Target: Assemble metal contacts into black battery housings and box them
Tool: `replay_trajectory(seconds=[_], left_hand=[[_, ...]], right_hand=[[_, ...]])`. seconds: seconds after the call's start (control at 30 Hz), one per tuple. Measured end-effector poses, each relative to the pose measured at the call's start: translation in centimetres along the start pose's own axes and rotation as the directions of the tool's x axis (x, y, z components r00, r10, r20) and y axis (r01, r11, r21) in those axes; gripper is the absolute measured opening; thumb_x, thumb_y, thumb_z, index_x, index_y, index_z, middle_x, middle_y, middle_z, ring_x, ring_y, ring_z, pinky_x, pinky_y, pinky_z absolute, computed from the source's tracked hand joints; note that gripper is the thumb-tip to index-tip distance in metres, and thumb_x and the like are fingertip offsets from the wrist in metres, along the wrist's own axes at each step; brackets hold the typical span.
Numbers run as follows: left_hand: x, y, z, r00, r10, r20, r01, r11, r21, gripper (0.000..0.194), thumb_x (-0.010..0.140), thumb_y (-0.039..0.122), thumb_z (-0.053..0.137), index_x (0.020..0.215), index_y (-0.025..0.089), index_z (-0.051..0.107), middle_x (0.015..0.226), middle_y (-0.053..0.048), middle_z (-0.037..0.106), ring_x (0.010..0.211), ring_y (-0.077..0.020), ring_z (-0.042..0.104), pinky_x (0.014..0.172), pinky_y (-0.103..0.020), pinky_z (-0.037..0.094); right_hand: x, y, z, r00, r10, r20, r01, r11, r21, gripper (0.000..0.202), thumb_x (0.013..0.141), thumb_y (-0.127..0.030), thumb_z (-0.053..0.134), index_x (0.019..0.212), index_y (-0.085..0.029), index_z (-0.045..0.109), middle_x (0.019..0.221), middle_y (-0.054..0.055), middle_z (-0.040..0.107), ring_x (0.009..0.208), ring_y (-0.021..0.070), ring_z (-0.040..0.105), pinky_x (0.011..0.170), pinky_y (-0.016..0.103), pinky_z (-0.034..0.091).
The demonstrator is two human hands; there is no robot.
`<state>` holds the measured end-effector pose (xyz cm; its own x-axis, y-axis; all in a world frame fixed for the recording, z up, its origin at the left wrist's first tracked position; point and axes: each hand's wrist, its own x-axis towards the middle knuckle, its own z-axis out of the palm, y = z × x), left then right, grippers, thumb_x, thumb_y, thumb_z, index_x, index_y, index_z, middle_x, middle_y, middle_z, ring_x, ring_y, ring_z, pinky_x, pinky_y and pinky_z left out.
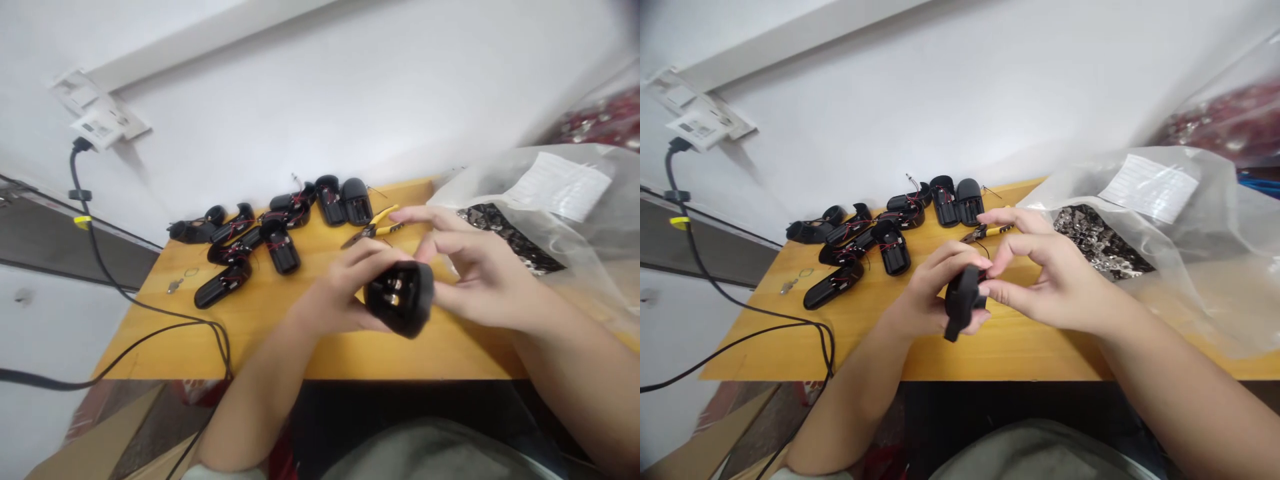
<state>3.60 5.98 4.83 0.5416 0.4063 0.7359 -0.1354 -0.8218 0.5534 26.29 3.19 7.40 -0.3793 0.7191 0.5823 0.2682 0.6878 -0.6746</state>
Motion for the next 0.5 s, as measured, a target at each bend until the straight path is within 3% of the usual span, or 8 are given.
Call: replay_trajectory(seconds=[0.13,0.23,0.37,0.5], left_hand=[[-0.1,-0.5,0.7,0.997,-0.025,-0.076,0.024,1.000,-0.013,0.066,0.079,0.045,0.090,0.135,0.024,0.062,0.119,-0.010,0.066,0.118,-0.0273,0.066,0.106,-0.045,0.058],[-0.2,-0.6,1.1,0.991,-0.084,-0.102,0.079,0.995,-0.060,0.059,0.077,0.048,0.088,0.125,0.024,0.065,0.113,-0.008,0.067,0.121,-0.0288,0.065,0.108,-0.048,0.057],[-0.2,-0.2,1.7,0.947,-0.312,-0.073,0.290,0.933,-0.214,0.055,0.078,0.049,0.085,0.119,0.025,0.060,0.108,-0.005,0.066,0.106,-0.0236,0.069,0.095,-0.039,0.063],[-0.2,-0.3,1.8,0.933,-0.349,-0.088,0.325,0.922,-0.211,0.058,0.078,0.057,0.082,0.118,0.026,0.055,0.108,-0.005,0.067,0.100,-0.0216,0.071,0.089,-0.037,0.064]], right_hand=[[0.2,0.2,0.7,0.993,0.114,0.009,-0.114,0.981,0.157,0.033,0.090,-0.039,0.085,0.106,-0.023,0.062,0.142,0.013,0.063,0.142,0.0323,0.056,0.119,0.053,0.046],[0.6,0.3,1.4,0.969,0.208,0.135,-0.244,0.900,0.362,0.038,0.094,-0.044,0.081,0.111,-0.022,0.056,0.122,0.010,0.066,0.118,0.0253,0.066,0.102,0.042,0.055],[1.1,0.8,2.1,0.919,0.302,0.252,-0.393,0.736,0.552,0.050,0.087,-0.055,0.086,0.101,-0.021,0.051,0.099,0.003,0.057,0.088,0.0171,0.059,0.075,0.029,0.053],[1.1,1.4,2.6,0.891,0.342,0.298,-0.453,0.663,0.596,0.056,0.084,-0.061,0.086,0.096,-0.021,0.048,0.095,0.002,0.056,0.085,0.0165,0.057,0.076,0.029,0.051]])
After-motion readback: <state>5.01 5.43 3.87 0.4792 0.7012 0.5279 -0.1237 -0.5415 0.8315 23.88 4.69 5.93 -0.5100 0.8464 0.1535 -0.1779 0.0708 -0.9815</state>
